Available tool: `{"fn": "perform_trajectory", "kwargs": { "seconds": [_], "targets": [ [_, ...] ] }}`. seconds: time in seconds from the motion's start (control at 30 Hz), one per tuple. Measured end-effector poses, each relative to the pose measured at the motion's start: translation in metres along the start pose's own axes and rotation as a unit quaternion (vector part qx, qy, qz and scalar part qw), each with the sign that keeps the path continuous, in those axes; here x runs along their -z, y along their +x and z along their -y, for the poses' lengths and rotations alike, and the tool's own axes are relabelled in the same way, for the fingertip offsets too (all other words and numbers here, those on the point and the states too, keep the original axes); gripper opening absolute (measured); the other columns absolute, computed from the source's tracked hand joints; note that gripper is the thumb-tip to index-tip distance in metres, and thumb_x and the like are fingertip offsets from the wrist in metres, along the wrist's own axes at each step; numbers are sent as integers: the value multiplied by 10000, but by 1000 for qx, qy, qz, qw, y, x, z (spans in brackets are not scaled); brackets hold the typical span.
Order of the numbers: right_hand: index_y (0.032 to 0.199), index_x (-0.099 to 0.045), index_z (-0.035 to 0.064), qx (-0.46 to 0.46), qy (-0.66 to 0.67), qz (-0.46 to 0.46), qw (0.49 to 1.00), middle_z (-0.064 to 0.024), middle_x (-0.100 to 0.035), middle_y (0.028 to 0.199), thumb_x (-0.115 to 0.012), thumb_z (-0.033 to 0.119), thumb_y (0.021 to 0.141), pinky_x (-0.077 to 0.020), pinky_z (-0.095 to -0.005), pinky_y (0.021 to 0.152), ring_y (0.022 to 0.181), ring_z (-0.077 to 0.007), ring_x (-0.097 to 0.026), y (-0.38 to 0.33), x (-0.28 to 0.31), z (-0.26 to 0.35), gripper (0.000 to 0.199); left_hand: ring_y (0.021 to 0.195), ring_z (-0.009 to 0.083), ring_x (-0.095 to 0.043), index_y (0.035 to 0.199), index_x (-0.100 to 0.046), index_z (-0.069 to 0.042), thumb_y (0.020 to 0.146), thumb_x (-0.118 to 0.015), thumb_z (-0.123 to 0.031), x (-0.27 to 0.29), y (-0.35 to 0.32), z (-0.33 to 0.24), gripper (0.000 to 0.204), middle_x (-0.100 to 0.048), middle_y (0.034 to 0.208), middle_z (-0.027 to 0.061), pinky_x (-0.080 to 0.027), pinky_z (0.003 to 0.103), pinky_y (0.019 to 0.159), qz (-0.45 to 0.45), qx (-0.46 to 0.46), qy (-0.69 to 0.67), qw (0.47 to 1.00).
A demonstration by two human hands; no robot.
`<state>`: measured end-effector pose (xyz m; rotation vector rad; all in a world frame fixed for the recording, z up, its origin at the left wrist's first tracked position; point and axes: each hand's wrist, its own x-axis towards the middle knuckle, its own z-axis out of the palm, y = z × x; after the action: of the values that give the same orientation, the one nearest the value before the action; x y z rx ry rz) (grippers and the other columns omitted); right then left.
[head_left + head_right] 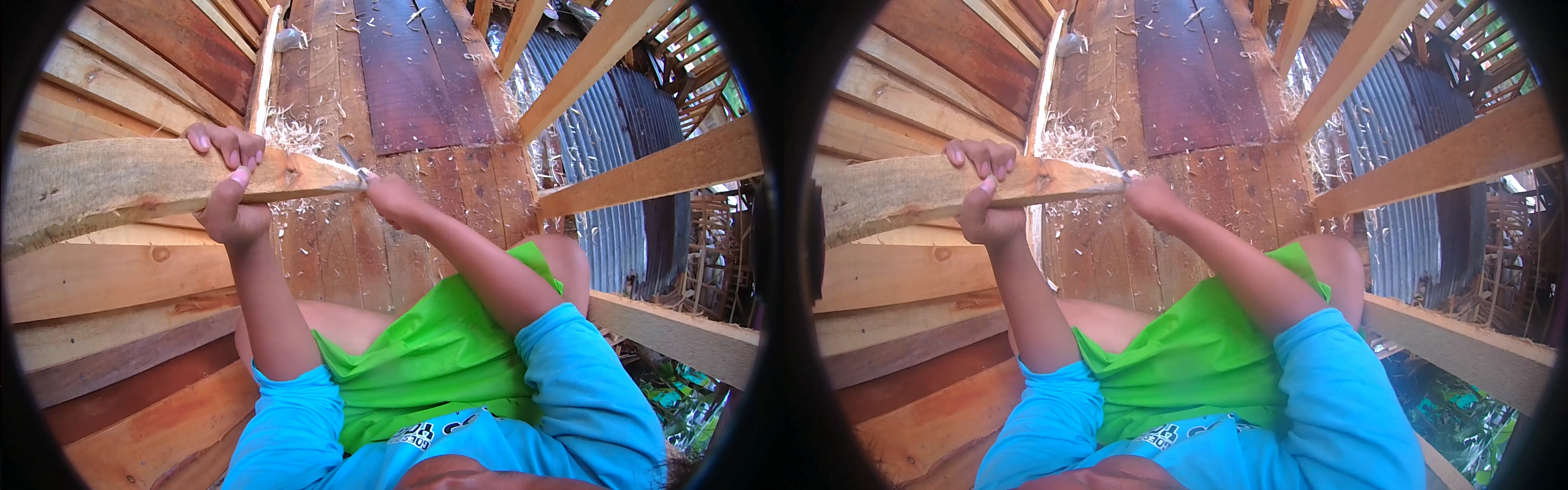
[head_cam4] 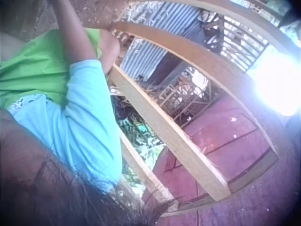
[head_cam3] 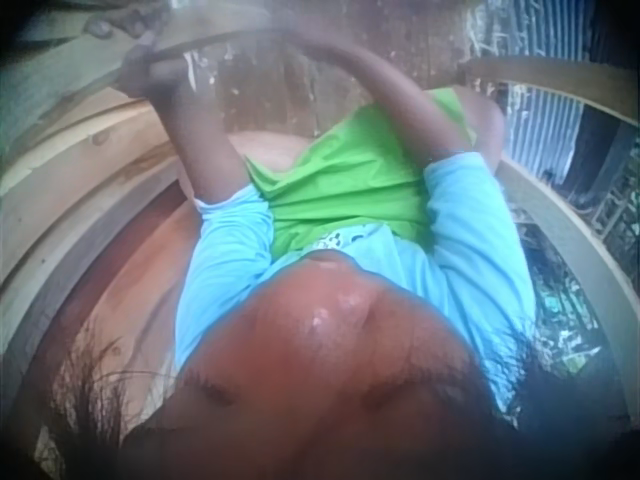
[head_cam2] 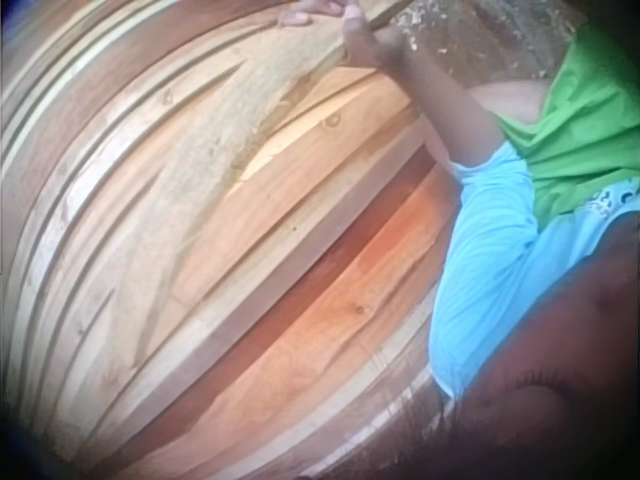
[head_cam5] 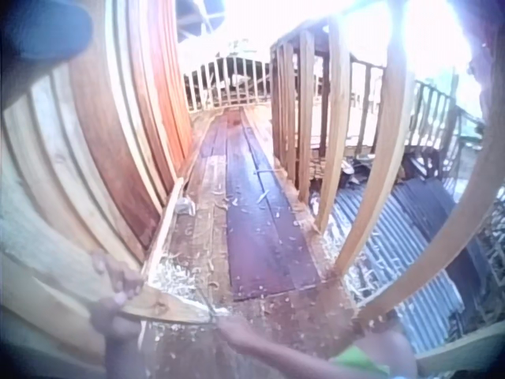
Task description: The person carves a piece of wood using a knife, removing shavings and shaping the wood. The person holds the wood with one hand and uses the knife with the other to carve.
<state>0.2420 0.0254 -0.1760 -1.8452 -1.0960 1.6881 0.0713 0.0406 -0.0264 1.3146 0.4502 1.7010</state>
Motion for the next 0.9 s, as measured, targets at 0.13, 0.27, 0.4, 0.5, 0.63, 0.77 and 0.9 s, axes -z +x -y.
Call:
{"fn": "perform_trajectory", "kwargs": {
  "seconds": [0.13, 0.27, 0.4, 0.5, 0.63, 0.77, 0.9],
  "targets": [
    [855, -598, -42, 40, 8, 35, 999, -100, -550, 639, -431, 358, 955, -403, -386, 476, 497, -193, -515, -1, 6, 1, 446, 692, 161, -378, 993, -369, -123, 593, -511, -48, -1, 1, 0, 431, -379, 779, 50, -362, 334, 736, -5, 0, -1, 1000],
    [874, -600, -25, 12, -5, 35, 999, -98, -541, 625, -463, 377, 929, -400, -391, 475, 487, -187, -507, 0, 10, 0, 428, 691, 163, -376, 994, -365, -119, 590, -513, -59, -1, 0, 2, 434, -372, 778, 48, -361, 332, 733, -6, -3, -2, 1000],
    [995, -615, 16, 71, -4, 49, 996, -12, -398, 523, -295, 375, 1012, -336, -346, 367, 375, -144, -371, -16, 1, 12, 482, 699, 165, -386, 1001, -362, -118, 596, -515, -57, -7, -3, 1, 437, -376, 778, 49, -360, 329, 732, -23, -2, 17, 1000],
    [875, -600, 10, 115, -66, -3, 991, -13, -417, 530, -310, 371, 1016, -346, -352, 366, 377, -146, -385, -1, 6, -7, 483, 705, 167, -395, 1006, -362, -117, 602, -512, -53, -11, -1, 3, 436, -383, 779, 49, -358, 329, 731, -27, -6, 18, 999],
    [933, -621, -14, 76, -23, 12, 997, -127, -583, 703, -397, 334, 969, -433, -418, 549, 570, -237, -551, -12, -7, 11, 416, 708, 166, -402, 1009, -362, -118, 608, -507, -50, -10, -4, 1, 432, -389, 779, 46, -360, 332, 732, -42, -7, 33, 999],
    [942, -644, -42, 64, -12, -1, 998, -178, -634, 736, -446, 304, 937, -481, -433, 590, 603, -254, -618, -2, 5, -6, 398, 706, 160, -396, 1010, -362, -122, 609, -504, -48, -8, -3, 7, 432, -391, 784, 42, -359, 336, 741, -34, 2, 11, 999],
    [791, -557, -5, 98, -5, 28, 995, -25, -458, 551, -325, 379, 1018, -382, -350, 389, 414, -144, -438, -37, -10, 37, 503, 703, 160, -391, 1009, -362, -124, 604, -499, -44, 1, -6, 2, 435, -391, 789, 40, -357, 334, 742, -48, -8, 24, 999]
  ]
}}
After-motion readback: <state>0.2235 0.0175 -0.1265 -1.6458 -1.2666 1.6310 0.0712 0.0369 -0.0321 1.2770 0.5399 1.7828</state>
